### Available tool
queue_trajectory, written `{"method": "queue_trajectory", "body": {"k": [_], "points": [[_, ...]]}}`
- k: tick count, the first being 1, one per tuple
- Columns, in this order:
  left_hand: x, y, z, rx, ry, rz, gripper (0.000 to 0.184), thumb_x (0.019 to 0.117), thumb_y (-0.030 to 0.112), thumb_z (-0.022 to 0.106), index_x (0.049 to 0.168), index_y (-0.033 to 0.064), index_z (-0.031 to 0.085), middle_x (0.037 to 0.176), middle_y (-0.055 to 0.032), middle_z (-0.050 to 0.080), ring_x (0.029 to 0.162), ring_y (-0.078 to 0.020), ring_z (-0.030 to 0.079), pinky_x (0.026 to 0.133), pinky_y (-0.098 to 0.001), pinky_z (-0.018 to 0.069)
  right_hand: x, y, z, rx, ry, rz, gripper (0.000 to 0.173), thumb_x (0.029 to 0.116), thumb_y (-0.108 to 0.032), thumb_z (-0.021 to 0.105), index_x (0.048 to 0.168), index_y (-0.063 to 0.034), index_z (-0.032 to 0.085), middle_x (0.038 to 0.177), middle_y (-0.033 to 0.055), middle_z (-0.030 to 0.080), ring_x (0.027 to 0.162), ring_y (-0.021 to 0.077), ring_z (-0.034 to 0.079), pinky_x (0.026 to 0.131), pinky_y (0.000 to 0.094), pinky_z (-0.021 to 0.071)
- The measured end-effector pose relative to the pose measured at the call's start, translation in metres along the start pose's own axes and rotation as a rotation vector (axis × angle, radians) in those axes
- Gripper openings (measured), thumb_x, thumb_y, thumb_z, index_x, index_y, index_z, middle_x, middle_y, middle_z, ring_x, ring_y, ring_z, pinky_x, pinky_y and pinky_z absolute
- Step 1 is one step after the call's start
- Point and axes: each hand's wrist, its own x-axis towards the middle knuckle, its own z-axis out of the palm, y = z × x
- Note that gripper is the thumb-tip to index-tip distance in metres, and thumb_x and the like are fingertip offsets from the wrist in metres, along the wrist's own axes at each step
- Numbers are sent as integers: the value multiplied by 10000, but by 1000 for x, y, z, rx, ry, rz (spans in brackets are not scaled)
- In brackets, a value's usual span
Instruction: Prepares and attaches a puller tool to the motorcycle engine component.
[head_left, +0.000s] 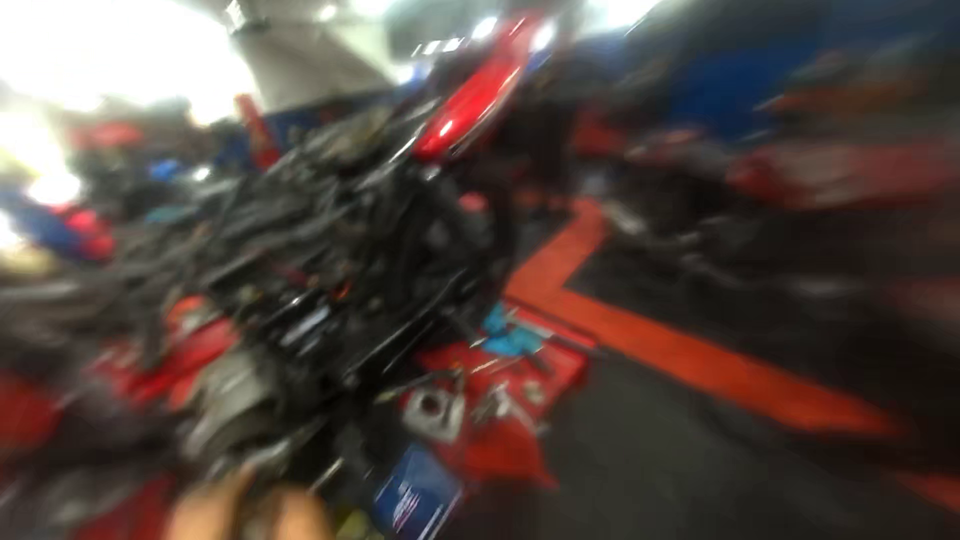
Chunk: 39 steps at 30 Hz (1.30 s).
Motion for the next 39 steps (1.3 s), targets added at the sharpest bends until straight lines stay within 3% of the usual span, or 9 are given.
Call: {"method": "queue_trajectory", "body": {"k": [5,10,14,17,21,28,33,36,39], "points": [[11,-7,-5,327,44,18,461,934,542,707,899,83,742,780,-76,720,719,-254,701,722,-535,594,27,17,13,88,-87,111,385,1069,-381,483,1178,-92,713,1063,109,735,1004,242,708,934,492,564],[20,-28,-17,340,-51,80,362,902,493,760,963,136,760,831,-22,740,784,-191,719,784,-492,608,36,21,20,-7,-83,73,396,1068,-397,458,1097,-105,723,957,79,732,922,217,714,880,474,577],[28,-48,-22,218,-121,98,351,914,479,743,1024,147,751,868,18,753,810,-132,735,823,-418,631,41,21,28,-101,-79,64,395,1067,-393,444,1140,-116,716,970,76,741,941,224,720,888,482,575],[27,-52,-26,265,-133,133,415,942,556,662,1049,164,750,894,30,748,829,-117,727,843,-410,620,41,27,39,-36,32,41,357,1070,-339,468,1102,-93,725,911,58,735,885,190,716,849,446,583],[31,-64,-28,349,-69,199,520,887,685,641,1072,212,757,924,78,757,843,-72,729,833,-391,630,38,25,55,172,178,26,255,1050,-206,514,995,-80,729,781,-4,700,733,91,680,718,335,588],[34,-78,-25,228,-54,281,439,889,565,713,1083,173,750,941,62,759,864,-75,734,827,-377,638,36,28,64,292,184,-30,210,1039,-137,526,1029,-47,716,787,10,724,670,109,697,626,324,622],[38,-86,-31,240,26,557,293,901,381,779,1067,139,767,980,-12,759,854,-146,728,771,-424,626,37,25,65,97,208,74,149,1031,-172,615,961,-71,700,691,44,679,533,163,626,492,401,548],[37,-88,-27,166,36,690,316,893,307,785,1105,75,756,1013,-61,767,914,-163,743,813,-407,630,37,24,62,42,274,-24,131,997,-155,628,951,-71,717,749,1,693,624,80,645,602,342,573],[38,-87,-24,167,2,657,344,925,329,751,1147,67,737,1001,-54,771,907,-152,747,814,-407,632,44,29,58,30,286,-100,171,1003,-215,628,952,-79,718,785,-15,699,684,54,654,668,333,582]]}}
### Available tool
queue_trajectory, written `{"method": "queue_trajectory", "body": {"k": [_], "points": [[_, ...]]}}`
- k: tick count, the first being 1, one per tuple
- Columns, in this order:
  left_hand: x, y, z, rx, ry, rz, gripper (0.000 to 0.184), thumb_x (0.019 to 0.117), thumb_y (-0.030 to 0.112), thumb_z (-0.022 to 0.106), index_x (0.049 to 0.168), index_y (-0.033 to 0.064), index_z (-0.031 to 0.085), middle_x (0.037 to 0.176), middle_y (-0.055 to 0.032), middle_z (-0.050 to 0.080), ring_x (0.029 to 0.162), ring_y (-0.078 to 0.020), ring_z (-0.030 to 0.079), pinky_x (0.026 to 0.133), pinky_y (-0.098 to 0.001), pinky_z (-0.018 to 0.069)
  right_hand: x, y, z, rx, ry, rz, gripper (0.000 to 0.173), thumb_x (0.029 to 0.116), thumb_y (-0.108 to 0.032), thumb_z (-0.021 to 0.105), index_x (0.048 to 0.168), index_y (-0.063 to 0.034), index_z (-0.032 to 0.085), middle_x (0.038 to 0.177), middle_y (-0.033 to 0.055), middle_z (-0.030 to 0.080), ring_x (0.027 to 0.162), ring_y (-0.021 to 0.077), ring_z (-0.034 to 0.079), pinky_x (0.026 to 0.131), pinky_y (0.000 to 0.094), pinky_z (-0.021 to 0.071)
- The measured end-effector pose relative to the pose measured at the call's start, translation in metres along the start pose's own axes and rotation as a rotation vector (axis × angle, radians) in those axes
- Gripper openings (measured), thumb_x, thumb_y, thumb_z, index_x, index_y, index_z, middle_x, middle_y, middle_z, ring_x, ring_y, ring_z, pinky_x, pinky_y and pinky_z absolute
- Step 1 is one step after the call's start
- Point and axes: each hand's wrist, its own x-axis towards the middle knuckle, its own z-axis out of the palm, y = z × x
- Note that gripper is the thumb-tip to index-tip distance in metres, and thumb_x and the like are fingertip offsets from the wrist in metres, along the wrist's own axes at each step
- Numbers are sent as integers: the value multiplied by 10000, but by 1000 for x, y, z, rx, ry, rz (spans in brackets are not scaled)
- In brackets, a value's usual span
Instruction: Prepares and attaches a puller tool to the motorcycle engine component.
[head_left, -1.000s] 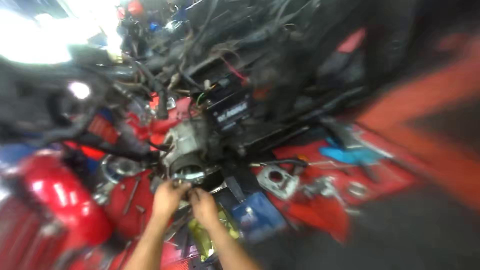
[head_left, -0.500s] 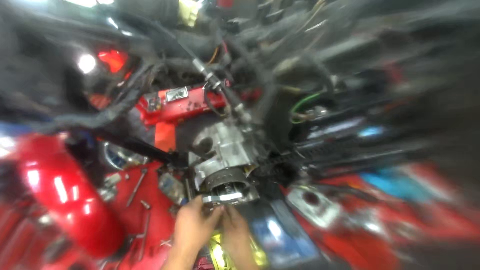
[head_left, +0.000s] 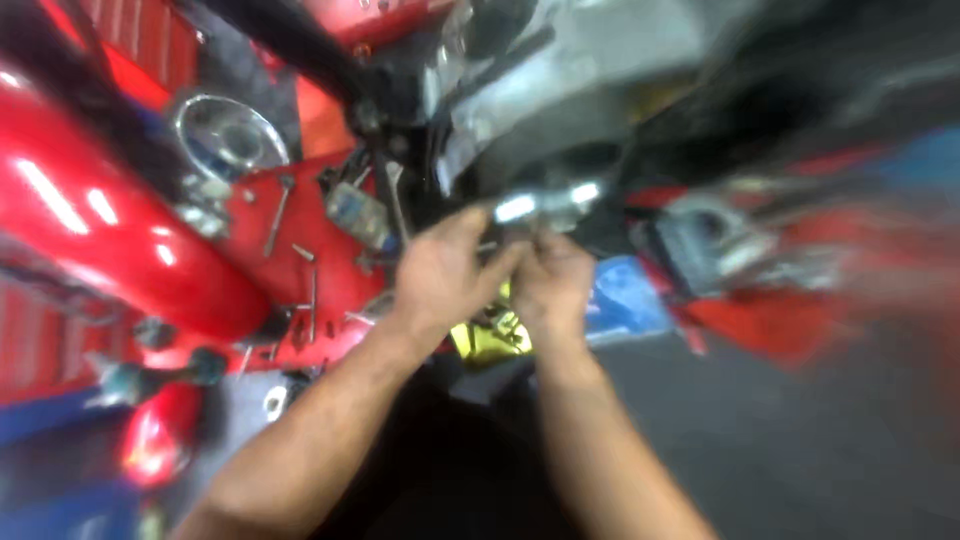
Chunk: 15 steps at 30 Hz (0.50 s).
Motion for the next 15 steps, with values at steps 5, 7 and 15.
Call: {"method": "queue_trajectory", "body": {"k": [5,7,15], "points": [[5,-1,3,-92,-37,-48,318,932,258,742,1195,86,688,1043,-7,754,940,-82,726,874,-346,627,1,6,2,164,-9,-36,119,1006,-171,637,1011,-82,716,847,-26,734,755,43,699,731,301,619],[6,0,5,-140,-14,-9,289,933,196,740,1174,58,663,1037,-21,749,944,-95,730,883,-349,633,-1,4,7,246,-8,-50,121,1016,-157,626,1012,-74,714,840,-28,738,751,37,704,731,281,626],[18,7,2,-153,-13,195,183,968,76,662,1124,24,582,1180,-93,723,1062,-160,722,938,-372,619,-1,-6,13,289,39,-39,176,1026,-208,619,960,-100,742,838,-3,718,745,74,682,687,311,599]]}}
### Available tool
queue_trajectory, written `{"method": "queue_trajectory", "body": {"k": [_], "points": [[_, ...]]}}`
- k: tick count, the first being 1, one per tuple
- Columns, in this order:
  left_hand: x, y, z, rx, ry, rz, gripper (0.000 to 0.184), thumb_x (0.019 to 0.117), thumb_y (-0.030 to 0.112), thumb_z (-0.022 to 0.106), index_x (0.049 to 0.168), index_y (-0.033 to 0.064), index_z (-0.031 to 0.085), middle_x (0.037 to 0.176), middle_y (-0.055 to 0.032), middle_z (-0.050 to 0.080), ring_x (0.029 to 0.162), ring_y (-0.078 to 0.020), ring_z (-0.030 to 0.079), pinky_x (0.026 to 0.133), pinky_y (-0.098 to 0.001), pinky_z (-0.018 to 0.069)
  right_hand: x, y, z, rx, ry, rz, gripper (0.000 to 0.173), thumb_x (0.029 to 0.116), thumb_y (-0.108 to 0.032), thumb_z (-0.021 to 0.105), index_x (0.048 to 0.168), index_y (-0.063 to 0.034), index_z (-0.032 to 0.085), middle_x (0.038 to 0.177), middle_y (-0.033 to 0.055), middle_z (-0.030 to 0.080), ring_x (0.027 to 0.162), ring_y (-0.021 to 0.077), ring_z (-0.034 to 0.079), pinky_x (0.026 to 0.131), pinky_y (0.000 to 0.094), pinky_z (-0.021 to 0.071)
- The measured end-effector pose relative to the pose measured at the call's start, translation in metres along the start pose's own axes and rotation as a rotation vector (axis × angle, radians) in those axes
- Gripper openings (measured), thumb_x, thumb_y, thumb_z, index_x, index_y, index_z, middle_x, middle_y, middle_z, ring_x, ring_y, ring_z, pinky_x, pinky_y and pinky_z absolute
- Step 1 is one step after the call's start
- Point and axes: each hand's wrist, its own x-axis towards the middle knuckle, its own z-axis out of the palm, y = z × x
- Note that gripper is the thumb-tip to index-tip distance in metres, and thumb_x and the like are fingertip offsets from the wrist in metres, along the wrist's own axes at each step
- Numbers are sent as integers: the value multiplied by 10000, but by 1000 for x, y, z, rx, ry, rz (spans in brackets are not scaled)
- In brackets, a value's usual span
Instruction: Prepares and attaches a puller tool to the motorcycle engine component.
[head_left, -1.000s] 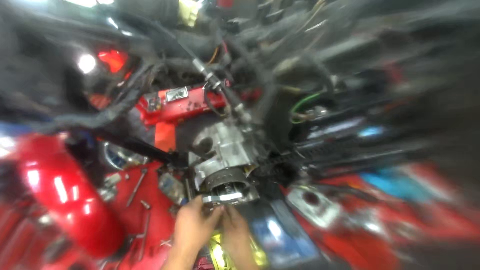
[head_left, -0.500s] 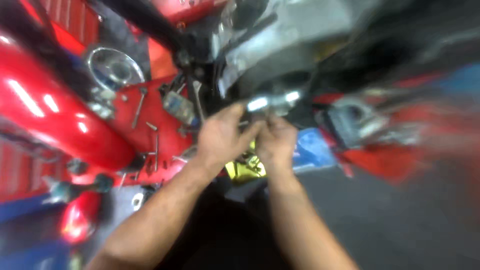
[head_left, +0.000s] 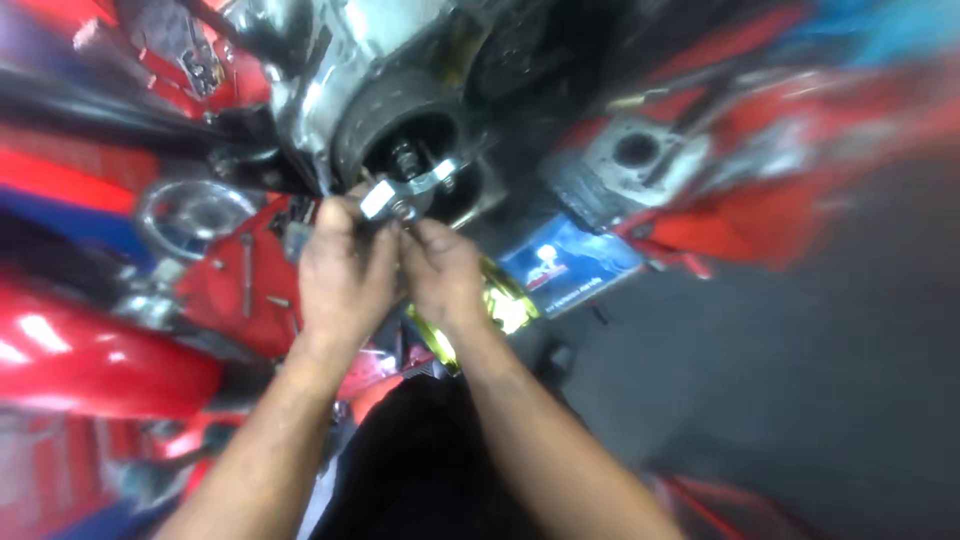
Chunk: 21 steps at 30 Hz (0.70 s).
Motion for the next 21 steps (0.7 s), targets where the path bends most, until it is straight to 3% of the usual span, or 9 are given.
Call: {"method": "queue_trajectory", "body": {"k": [2,5,8,12,18,21], "points": [[10,7,1,53,7,39,202,959,75,674,1133,16,591,1142,-87,720,1041,-147,719,939,-365,615,2,-6,3,17,-8,2,169,1020,-180,611,989,-93,752,915,13,735,824,88,698,757,332,603],[15,20,-2,228,-20,-15,234,969,173,693,1155,64,601,1041,-21,729,944,-84,716,858,-322,620,1,-7,6,43,-5,2,182,1027,-181,585,999,-98,745,924,11,731,835,96,698,759,350,604],[18,28,-2,380,-84,-79,341,969,256,699,1245,99,575,1034,-10,734,946,-106,718,849,-371,618,2,-8,9,59,13,52,180,1019,-166,577,967,-109,740,921,4,722,831,102,688,751,366,594],[20,37,-3,497,-137,-126,329,983,273,685,1249,125,562,980,-2,739,910,-125,731,806,-399,622,-1,-4,12,57,39,50,178,1017,-203,607,1010,-125,767,988,2,746,934,109,706,842,384,602],[18,58,2,780,-148,-225,338,1010,362,656,1251,139,576,945,-59,744,848,-268,739,716,-544,598,1,-15,-1,-290,-48,31,210,999,-300,628,963,-154,775,936,28,747,979,205,706,861,470,579],[15,57,6,857,-150,-227,313,1020,385,636,1225,150,613,923,-56,743,816,-277,729,699,-555,582,4,-23,-9,-462,-108,11,226,995,-309,604,949,-168,775,917,25,756,990,221,707,904,477,552]]}}
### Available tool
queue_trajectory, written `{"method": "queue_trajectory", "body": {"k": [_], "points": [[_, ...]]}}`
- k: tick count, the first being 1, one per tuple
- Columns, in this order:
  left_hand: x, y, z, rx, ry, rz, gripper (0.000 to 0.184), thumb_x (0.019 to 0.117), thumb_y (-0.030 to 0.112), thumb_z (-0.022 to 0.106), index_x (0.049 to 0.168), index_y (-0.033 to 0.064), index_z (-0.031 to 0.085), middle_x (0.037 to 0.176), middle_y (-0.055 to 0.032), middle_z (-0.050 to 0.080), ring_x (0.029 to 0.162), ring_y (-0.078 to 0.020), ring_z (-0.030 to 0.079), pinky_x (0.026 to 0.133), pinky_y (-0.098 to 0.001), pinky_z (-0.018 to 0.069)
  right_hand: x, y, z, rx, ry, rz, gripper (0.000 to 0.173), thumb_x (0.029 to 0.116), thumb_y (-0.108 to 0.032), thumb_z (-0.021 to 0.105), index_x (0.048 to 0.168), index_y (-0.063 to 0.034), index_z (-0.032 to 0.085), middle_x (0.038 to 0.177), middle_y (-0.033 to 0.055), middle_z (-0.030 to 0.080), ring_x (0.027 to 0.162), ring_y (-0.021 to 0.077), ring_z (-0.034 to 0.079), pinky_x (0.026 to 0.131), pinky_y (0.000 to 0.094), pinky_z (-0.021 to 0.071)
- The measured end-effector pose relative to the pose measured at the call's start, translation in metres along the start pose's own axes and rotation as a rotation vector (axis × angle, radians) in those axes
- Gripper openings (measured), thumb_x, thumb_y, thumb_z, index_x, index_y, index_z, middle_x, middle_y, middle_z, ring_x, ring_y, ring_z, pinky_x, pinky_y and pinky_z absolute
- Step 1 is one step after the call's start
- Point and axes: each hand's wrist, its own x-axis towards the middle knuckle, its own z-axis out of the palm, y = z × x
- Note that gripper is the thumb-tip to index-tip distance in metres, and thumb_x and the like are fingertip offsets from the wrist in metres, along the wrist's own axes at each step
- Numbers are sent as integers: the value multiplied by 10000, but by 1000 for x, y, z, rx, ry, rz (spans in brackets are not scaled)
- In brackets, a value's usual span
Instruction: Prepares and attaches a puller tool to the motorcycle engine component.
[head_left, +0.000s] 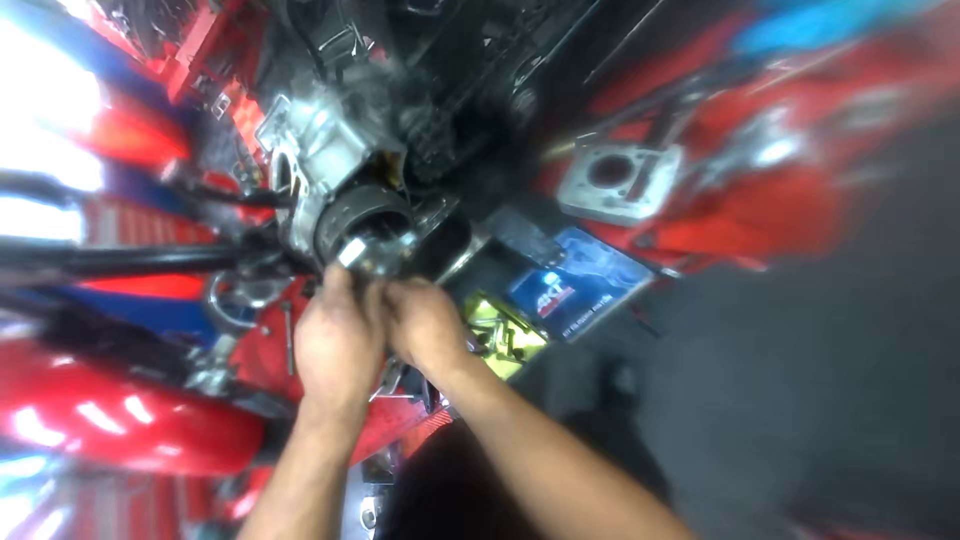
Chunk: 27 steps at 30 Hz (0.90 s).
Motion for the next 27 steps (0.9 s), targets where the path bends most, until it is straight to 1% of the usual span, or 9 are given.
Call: {"method": "queue_trajectory", "body": {"k": [4,6,8,13,16,18,21,24,27], "points": [[3,-7,9,-137,-105,-18,302,1036,387,612,1224,150,595,956,-42,745,876,-232,735,767,-545,593,5,6,-7,-111,-53,-53,254,998,-322,574,924,-158,753,871,47,743,945,241,714,880,483,546],[8,-15,13,-334,-163,-5,376,1018,335,656,1329,157,542,1026,5,738,926,-131,728,852,-437,620,8,12,-10,-92,-95,-68,251,986,-330,592,906,-143,740,856,64,732,920,261,714,876,504,549],[11,-20,20,-484,-168,31,399,997,259,693,1340,129,536,1043,16,740,937,-90,727,883,-370,629,12,16,-15,-93,-125,-76,247,977,-336,601,901,-142,732,841,74,725,903,278,711,861,521,545],[15,-25,28,-429,-141,58,293,981,208,705,1230,100,593,969,4,746,858,-111,740,824,-384,646,8,14,-35,-250,-223,-60,154,945,-284,675,940,-139,725,871,98,713,884,315,697,794,557,543],[14,-21,24,-263,-131,47,269,997,266,678,1188,97,593,931,-5,735,834,-128,729,799,-426,624,-10,4,-49,-265,63,-90,90,919,-183,648,891,-112,696,774,88,687,785,295,694,699,495,546],[11,-17,19,-169,-117,67,273,988,283,640,1138,56,631,915,-72,708,840,-207,705,774,-499,586,-14,-10,-51,-135,248,-199,149,964,-226,624,1008,-117,715,853,70,707,856,264,707,741,445,580],[9,-14,13,-43,-136,94,275,956,264,612,1059,11,644,927,-147,695,872,-289,701,773,-531,565,-6,-32,-40,2,297,-272,251,991,-323,650,1132,-125,717,956,67,721,927,239,715,773,414,608],[13,-16,10,-18,-150,168,222,914,238,683,963,22,674,874,-151,700,848,-316,711,752,-538,579,4,-36,-34,57,308,-246,199,972,-290,688,1010,-96,709,863,70,705,817,233,715,699,422,610],[20,-21,5,-30,-236,136,241,878,249,741,971,37,673,885,-147,699,855,-320,709,764,-556,573,8,-31,-38,226,201,-191,110,920,-224,727,913,-119,692,809,27,688,735,173,685,650,414,581]]}}
